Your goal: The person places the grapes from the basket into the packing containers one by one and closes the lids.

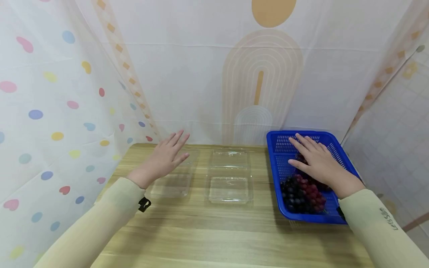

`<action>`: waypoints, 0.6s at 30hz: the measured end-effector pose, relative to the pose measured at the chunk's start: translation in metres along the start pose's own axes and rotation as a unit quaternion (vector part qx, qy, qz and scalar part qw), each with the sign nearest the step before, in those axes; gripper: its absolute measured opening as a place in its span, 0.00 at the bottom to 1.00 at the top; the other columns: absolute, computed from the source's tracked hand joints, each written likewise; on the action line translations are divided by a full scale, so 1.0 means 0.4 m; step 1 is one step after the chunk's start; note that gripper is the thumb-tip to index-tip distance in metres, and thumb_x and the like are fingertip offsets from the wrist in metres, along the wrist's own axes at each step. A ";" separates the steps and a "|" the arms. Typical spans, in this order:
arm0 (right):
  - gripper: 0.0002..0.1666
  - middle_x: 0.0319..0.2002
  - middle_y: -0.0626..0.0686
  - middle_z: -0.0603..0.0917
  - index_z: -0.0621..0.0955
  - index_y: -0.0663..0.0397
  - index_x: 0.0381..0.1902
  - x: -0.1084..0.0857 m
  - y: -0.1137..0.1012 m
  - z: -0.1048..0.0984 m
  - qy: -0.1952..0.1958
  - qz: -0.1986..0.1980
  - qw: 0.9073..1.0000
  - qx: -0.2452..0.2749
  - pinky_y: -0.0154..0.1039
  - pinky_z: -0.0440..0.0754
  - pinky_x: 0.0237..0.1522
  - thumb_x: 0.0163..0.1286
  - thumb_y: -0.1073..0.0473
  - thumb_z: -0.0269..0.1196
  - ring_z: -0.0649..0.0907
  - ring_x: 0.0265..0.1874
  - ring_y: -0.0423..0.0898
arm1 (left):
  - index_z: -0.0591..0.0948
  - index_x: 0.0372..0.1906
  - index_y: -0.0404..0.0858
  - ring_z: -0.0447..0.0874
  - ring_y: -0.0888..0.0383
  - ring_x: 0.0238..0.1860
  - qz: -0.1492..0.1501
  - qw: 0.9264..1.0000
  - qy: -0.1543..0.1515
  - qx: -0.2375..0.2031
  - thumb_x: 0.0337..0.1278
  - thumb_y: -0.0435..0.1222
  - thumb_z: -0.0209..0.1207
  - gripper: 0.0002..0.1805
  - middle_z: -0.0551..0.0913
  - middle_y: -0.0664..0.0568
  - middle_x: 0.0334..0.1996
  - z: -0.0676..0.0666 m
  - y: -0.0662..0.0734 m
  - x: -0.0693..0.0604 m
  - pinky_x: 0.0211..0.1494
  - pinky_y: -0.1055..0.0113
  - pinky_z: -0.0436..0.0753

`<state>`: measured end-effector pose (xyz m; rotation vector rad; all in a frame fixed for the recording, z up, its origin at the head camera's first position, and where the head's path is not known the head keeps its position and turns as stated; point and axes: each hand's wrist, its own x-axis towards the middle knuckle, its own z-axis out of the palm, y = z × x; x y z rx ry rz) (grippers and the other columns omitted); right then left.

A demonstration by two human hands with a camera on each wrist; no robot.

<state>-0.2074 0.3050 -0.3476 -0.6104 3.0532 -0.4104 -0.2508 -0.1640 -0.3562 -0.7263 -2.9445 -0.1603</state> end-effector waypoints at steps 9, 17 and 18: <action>0.47 0.74 0.64 0.43 0.44 0.47 0.76 -0.056 0.074 -0.015 0.058 0.026 0.997 0.034 0.76 0.51 0.57 0.71 0.45 0.55 0.50 0.68 0.73 | 0.43 0.76 0.50 0.48 0.44 0.74 0.030 0.999 0.030 -0.015 0.70 0.53 0.44 0.37 0.46 0.49 0.76 0.026 0.047 0.023 0.71 0.42 0.57; 0.47 0.69 0.77 0.41 0.40 0.63 0.74 -0.139 0.154 -0.005 0.087 0.085 0.987 0.102 0.77 0.43 0.58 0.73 0.50 0.53 0.44 0.66 0.78 | 0.50 0.75 0.46 0.52 0.45 0.73 0.069 0.996 0.032 -0.037 0.68 0.53 0.47 0.37 0.49 0.48 0.75 0.047 0.145 0.060 0.71 0.46 0.60; 0.47 0.68 0.79 0.41 0.40 0.66 0.73 -0.151 0.160 -0.004 0.091 0.096 0.986 0.103 0.77 0.42 0.59 0.73 0.50 0.52 0.43 0.66 0.78 | 0.49 0.75 0.46 0.53 0.46 0.73 0.073 0.996 0.031 -0.037 0.68 0.53 0.47 0.37 0.50 0.49 0.75 0.052 0.157 0.066 0.71 0.47 0.60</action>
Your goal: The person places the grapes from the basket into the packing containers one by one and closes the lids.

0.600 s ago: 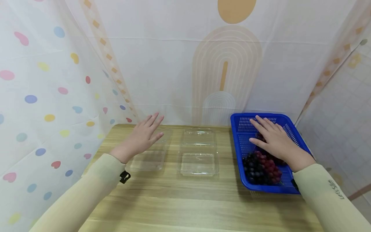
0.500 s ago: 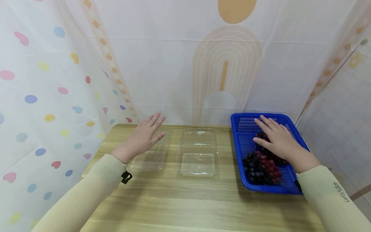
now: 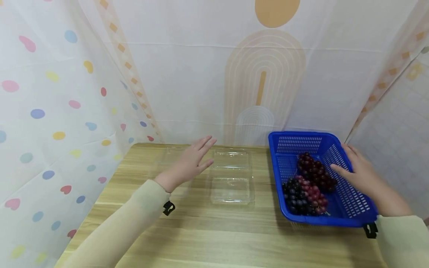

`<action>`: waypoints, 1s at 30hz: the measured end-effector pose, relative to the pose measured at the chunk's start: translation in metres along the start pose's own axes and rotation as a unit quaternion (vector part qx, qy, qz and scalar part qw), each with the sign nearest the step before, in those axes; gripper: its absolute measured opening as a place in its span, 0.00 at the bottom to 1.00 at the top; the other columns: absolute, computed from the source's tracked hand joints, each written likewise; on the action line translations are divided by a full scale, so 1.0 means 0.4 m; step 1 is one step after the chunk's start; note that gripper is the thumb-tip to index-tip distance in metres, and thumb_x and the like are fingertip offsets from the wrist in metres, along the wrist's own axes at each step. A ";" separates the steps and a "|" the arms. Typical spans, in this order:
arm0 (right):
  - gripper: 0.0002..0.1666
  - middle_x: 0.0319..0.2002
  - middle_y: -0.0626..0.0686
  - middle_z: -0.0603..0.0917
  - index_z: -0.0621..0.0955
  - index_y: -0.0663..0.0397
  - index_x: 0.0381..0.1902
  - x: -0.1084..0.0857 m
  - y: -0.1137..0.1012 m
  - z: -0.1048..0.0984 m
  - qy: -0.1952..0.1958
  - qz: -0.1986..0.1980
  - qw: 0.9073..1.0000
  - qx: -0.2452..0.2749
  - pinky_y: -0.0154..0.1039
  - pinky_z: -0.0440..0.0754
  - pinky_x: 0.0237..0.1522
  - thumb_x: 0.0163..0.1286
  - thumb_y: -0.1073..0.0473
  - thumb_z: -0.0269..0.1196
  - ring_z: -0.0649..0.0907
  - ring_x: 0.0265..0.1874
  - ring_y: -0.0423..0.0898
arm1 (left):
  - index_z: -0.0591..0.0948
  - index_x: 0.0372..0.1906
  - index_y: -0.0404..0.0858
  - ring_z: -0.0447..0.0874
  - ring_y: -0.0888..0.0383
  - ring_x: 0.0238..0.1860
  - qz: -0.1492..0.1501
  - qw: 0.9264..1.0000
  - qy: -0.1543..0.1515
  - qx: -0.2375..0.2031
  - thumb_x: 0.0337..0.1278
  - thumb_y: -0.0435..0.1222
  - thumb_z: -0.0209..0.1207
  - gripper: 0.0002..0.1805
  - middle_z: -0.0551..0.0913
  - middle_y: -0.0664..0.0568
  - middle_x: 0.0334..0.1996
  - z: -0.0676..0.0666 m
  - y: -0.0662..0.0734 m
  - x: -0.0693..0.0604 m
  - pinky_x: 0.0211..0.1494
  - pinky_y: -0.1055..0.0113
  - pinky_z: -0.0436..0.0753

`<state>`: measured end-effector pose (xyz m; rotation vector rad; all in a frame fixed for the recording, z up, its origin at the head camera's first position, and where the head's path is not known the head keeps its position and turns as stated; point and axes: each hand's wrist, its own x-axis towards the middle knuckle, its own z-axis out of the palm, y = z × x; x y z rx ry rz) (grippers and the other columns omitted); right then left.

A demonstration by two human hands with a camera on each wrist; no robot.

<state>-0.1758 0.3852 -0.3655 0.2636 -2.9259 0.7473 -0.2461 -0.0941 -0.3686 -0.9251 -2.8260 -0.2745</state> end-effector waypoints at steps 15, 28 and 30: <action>0.50 0.66 0.82 0.42 0.31 0.63 0.72 -0.090 0.390 0.112 -0.013 0.230 0.971 0.065 0.76 0.56 0.52 0.72 0.33 0.36 0.53 0.58 0.82 | 0.52 0.74 0.48 0.55 0.49 0.72 0.042 0.996 -0.007 -0.074 0.67 0.50 0.50 0.35 0.54 0.49 0.73 0.103 0.149 0.080 0.72 0.51 0.61; 0.30 0.57 0.81 0.60 0.50 0.76 0.69 -0.115 0.205 0.089 0.028 0.288 0.949 0.130 0.49 0.79 0.32 0.78 0.60 0.38 0.78 0.33 0.55 | 0.48 0.75 0.54 0.51 0.52 0.74 0.065 0.991 -0.071 -0.087 0.69 0.53 0.45 0.35 0.49 0.55 0.75 0.146 0.294 0.122 0.74 0.56 0.57; 0.29 0.58 0.80 0.60 0.51 0.74 0.69 -0.113 0.200 0.091 0.036 0.305 0.942 0.134 0.47 0.79 0.32 0.78 0.60 0.39 0.78 0.30 0.49 | 0.49 0.75 0.54 0.52 0.52 0.73 0.070 0.991 -0.077 -0.085 0.69 0.53 0.44 0.34 0.50 0.54 0.75 0.154 0.313 0.130 0.74 0.56 0.58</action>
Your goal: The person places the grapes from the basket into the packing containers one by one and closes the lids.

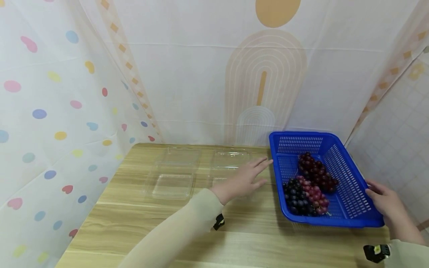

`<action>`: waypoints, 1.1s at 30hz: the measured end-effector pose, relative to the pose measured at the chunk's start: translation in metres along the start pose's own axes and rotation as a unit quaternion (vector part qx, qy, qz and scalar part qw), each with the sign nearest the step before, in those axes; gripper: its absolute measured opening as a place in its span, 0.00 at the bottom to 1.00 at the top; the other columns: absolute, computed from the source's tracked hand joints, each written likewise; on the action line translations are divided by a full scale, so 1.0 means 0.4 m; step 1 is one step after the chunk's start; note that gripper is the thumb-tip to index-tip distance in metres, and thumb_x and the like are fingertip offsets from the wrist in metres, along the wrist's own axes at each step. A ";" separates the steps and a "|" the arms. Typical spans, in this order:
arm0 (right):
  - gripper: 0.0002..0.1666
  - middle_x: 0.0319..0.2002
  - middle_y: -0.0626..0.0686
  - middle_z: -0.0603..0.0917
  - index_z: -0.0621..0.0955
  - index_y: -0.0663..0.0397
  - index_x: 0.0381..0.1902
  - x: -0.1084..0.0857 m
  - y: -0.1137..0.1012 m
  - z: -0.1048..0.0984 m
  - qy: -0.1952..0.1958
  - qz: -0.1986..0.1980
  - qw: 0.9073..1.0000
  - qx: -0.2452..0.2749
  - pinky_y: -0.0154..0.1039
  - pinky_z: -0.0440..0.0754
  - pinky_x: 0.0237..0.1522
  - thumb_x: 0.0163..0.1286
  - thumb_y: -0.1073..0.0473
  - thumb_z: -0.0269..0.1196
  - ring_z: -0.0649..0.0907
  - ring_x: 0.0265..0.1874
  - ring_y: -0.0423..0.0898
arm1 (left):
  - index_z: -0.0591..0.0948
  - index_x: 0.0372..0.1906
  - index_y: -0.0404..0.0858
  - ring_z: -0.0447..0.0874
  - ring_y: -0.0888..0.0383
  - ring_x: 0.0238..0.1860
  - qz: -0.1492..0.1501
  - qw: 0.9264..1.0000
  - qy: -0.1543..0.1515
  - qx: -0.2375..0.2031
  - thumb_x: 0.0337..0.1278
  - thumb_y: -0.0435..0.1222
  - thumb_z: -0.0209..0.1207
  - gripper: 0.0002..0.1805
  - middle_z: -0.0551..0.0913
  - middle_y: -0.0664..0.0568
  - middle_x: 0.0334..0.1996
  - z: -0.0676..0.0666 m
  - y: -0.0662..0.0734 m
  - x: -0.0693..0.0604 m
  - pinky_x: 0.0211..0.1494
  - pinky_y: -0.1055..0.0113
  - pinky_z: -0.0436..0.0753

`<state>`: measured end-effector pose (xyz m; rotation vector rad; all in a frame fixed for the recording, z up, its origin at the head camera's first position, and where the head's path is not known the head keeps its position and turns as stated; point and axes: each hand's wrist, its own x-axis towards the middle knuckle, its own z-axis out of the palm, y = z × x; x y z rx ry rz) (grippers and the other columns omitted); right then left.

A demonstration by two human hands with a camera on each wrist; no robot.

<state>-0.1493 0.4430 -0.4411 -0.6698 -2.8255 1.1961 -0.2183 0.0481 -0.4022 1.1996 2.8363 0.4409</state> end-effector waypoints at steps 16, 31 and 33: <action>0.29 0.62 0.79 0.60 0.52 0.70 0.70 -0.009 0.007 -0.003 0.031 0.043 0.999 0.011 0.47 0.80 0.30 0.78 0.60 0.39 0.77 0.36 0.60 | 0.42 0.73 0.65 0.41 0.63 0.75 0.012 0.992 -0.083 0.098 0.65 0.62 0.36 0.34 0.42 0.66 0.75 0.067 0.185 0.117 0.75 0.63 0.56; 0.30 0.63 0.77 0.61 0.53 0.67 0.71 -0.014 -0.014 0.008 0.019 0.045 0.999 0.021 0.33 0.78 0.24 0.77 0.56 0.41 0.76 0.27 0.38 | 0.45 0.72 0.67 0.45 0.64 0.74 0.004 0.989 -0.134 0.062 0.56 0.44 0.63 0.48 0.47 0.67 0.74 0.116 0.234 0.142 0.72 0.72 0.58; 0.30 0.63 0.77 0.61 0.54 0.67 0.70 -0.015 -0.012 0.008 0.020 0.041 0.999 0.022 0.31 0.77 0.23 0.77 0.56 0.41 0.72 0.24 0.30 | 0.48 0.72 0.68 0.46 0.64 0.74 -0.007 0.988 -0.137 0.075 0.56 0.42 0.63 0.46 0.48 0.67 0.73 0.116 0.236 0.146 0.73 0.71 0.57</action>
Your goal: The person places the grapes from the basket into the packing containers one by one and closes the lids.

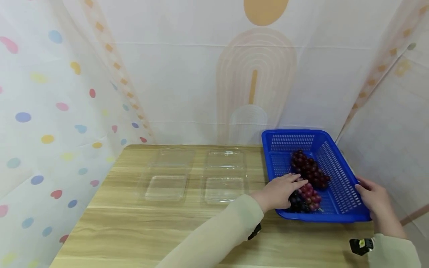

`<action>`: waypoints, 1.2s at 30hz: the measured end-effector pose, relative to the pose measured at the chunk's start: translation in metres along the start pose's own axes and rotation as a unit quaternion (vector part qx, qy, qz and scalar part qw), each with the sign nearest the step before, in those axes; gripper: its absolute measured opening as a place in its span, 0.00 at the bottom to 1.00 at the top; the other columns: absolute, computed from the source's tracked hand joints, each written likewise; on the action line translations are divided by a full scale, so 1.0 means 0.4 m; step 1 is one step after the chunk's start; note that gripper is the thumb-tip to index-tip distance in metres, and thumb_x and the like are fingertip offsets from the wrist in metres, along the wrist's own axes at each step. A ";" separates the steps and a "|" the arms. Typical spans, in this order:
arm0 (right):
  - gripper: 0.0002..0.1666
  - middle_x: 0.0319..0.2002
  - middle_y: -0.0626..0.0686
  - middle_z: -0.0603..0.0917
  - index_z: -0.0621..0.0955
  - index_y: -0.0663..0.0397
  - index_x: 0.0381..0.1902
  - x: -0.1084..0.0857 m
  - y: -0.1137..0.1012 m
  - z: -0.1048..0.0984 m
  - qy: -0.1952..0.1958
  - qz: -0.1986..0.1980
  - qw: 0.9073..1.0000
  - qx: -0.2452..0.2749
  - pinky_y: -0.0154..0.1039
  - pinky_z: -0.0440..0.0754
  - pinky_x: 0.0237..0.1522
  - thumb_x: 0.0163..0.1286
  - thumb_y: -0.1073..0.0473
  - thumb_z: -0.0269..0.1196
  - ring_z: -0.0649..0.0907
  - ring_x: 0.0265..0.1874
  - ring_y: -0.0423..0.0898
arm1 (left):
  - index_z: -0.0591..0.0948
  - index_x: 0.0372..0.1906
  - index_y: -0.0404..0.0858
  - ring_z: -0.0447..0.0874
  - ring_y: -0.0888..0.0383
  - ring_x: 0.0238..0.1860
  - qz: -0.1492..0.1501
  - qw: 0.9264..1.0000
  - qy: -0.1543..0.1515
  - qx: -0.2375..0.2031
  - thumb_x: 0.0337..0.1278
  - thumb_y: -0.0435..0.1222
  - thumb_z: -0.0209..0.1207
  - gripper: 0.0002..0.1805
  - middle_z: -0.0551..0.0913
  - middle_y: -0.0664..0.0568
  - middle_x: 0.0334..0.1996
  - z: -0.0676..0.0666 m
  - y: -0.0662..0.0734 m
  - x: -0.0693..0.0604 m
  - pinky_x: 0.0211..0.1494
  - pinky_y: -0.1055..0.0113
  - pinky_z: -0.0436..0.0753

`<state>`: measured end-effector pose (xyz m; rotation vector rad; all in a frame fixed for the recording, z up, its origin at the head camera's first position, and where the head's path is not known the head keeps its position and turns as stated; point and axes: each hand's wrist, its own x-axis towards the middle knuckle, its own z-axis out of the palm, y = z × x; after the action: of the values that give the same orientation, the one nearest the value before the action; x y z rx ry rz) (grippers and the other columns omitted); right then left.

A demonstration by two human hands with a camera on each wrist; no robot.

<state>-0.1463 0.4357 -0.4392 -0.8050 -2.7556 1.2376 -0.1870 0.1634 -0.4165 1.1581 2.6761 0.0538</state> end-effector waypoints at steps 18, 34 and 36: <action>0.32 0.65 0.74 0.60 0.53 0.62 0.72 -0.001 0.000 0.001 -0.008 0.024 1.000 0.014 0.42 0.78 0.36 0.77 0.53 0.42 0.77 0.40 0.53 | 0.76 0.52 0.66 0.70 0.65 0.44 -0.077 0.989 -0.054 0.116 0.60 0.51 0.57 0.15 0.61 0.67 0.57 -0.002 0.035 0.020 0.53 0.71 0.65; 0.35 0.66 0.76 0.56 0.51 0.66 0.71 -0.012 0.003 -0.007 -0.029 -0.015 0.999 0.028 0.65 0.67 0.56 0.76 0.48 0.41 0.65 0.56 0.68 | 0.63 0.64 0.70 0.61 0.64 0.64 -0.083 0.985 -0.082 0.130 0.58 0.55 0.56 0.29 0.65 0.73 0.63 0.009 0.030 0.051 0.66 0.68 0.64; 0.36 0.67 0.76 0.56 0.51 0.65 0.71 -0.013 0.002 -0.005 -0.031 -0.017 0.999 0.028 0.66 0.65 0.57 0.76 0.47 0.40 0.63 0.58 0.69 | 0.67 0.61 0.72 0.57 0.63 0.64 -0.082 0.983 -0.084 0.142 0.59 0.55 0.55 0.24 0.63 0.74 0.63 0.010 0.030 0.051 0.64 0.67 0.63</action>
<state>-0.1410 0.4350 -0.4373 -0.7233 -2.7555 1.3498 -0.1911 0.1864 -0.4229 0.9603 2.6737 -0.4458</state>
